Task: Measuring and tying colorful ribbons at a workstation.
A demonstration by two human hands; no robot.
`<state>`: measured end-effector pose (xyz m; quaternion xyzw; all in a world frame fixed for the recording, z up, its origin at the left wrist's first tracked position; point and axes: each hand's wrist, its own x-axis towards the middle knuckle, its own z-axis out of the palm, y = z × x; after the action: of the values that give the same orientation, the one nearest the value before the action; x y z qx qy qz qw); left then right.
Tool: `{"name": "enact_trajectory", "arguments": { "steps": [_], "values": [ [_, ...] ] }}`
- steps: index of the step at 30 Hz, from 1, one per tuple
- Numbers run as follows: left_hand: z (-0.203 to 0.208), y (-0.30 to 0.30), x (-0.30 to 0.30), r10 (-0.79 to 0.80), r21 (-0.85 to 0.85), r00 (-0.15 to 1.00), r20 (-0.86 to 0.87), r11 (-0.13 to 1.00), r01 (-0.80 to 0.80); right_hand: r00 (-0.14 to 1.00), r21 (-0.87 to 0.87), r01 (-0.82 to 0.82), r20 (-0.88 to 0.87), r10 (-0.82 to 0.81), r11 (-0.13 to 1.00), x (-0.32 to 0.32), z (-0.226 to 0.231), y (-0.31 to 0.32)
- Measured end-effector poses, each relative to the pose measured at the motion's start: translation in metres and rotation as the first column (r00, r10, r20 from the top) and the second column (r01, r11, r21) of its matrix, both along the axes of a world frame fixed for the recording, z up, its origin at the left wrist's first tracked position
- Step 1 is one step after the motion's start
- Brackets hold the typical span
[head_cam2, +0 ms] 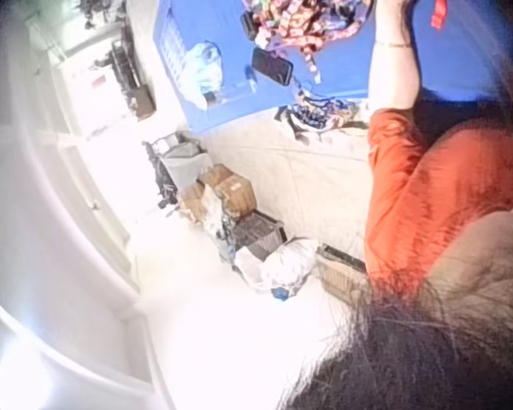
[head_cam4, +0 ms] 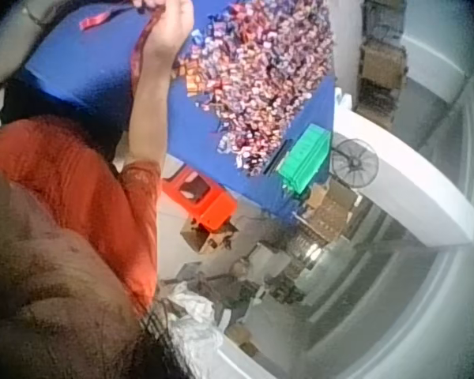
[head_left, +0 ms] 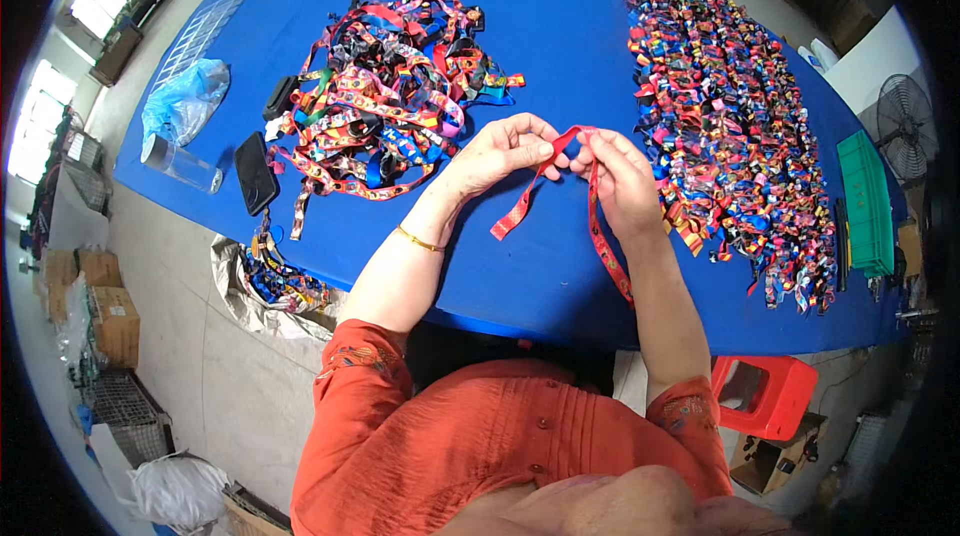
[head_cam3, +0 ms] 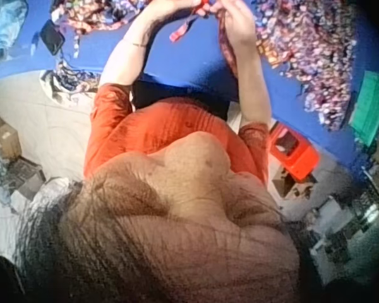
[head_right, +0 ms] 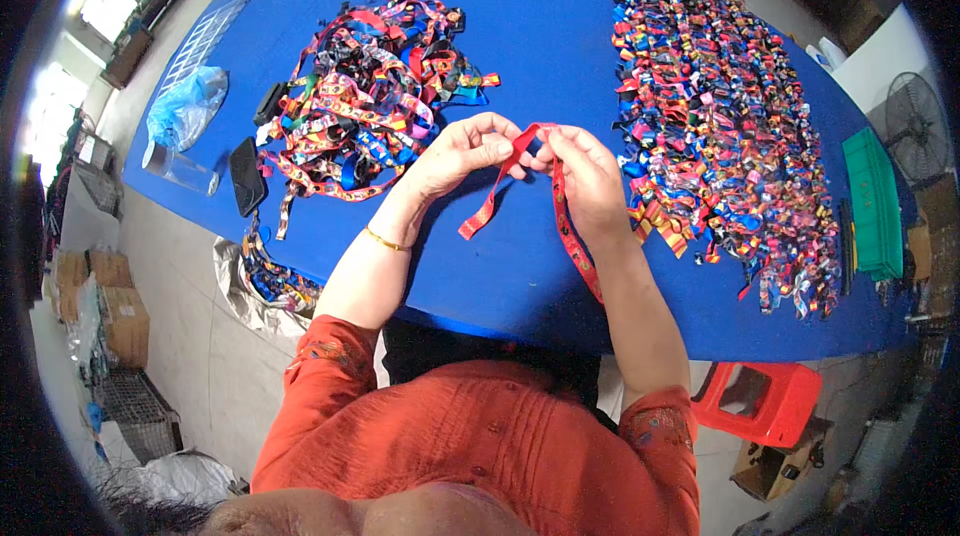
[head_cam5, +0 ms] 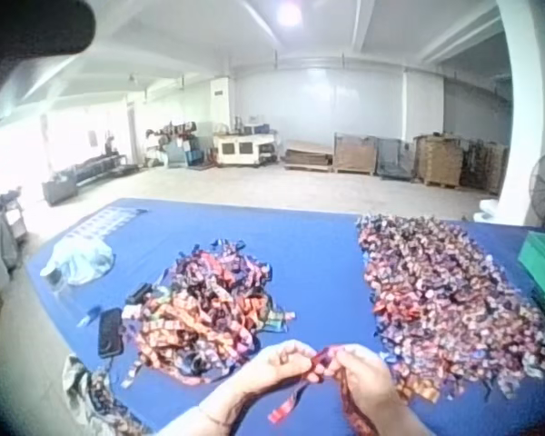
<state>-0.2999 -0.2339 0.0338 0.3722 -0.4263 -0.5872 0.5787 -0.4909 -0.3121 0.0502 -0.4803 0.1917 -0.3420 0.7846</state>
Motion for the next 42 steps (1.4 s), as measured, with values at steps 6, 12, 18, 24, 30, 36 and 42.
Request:
{"name": "enact_trajectory", "arguments": {
  "steps": [6,12,18,24,30,36,42],
  "values": [
    [-0.005,-0.002,0.001,0.018,0.026,1.000,0.000,1.000,-0.018,0.993,0.142,-0.041,0.118,0.024,0.989,0.009,-0.011,-0.007],
    [-0.008,-0.002,-0.004,0.110,0.071,0.994,0.014,0.991,-0.111,1.000,0.156,0.018,0.020,-0.022,0.988,0.005,-0.016,0.001],
    [-0.009,-0.001,-0.006,0.200,0.088,0.976,0.084,0.974,-0.207,0.984,0.005,0.050,-0.171,-0.048,0.999,0.002,-0.018,0.010],
    [-0.013,-0.003,-0.009,0.252,0.057,0.966,0.051,0.965,-0.255,0.981,-0.039,0.065,-0.179,-0.071,0.997,0.005,-0.020,0.012],
    [-0.015,-0.001,-0.012,0.251,0.057,0.968,-0.025,0.967,-0.249,0.982,-0.067,0.056,-0.177,-0.067,0.996,0.009,-0.021,0.013],
    [-0.011,-0.006,-0.019,0.258,0.058,0.966,0.000,0.965,-0.258,0.967,-0.053,0.077,-0.240,-0.087,0.996,0.006,-0.020,0.015],
    [-0.009,0.000,-0.018,0.265,0.070,0.956,0.128,0.959,-0.275,0.990,-0.070,0.028,-0.132,-0.037,0.997,0.011,-0.039,0.014]
  ]
}}
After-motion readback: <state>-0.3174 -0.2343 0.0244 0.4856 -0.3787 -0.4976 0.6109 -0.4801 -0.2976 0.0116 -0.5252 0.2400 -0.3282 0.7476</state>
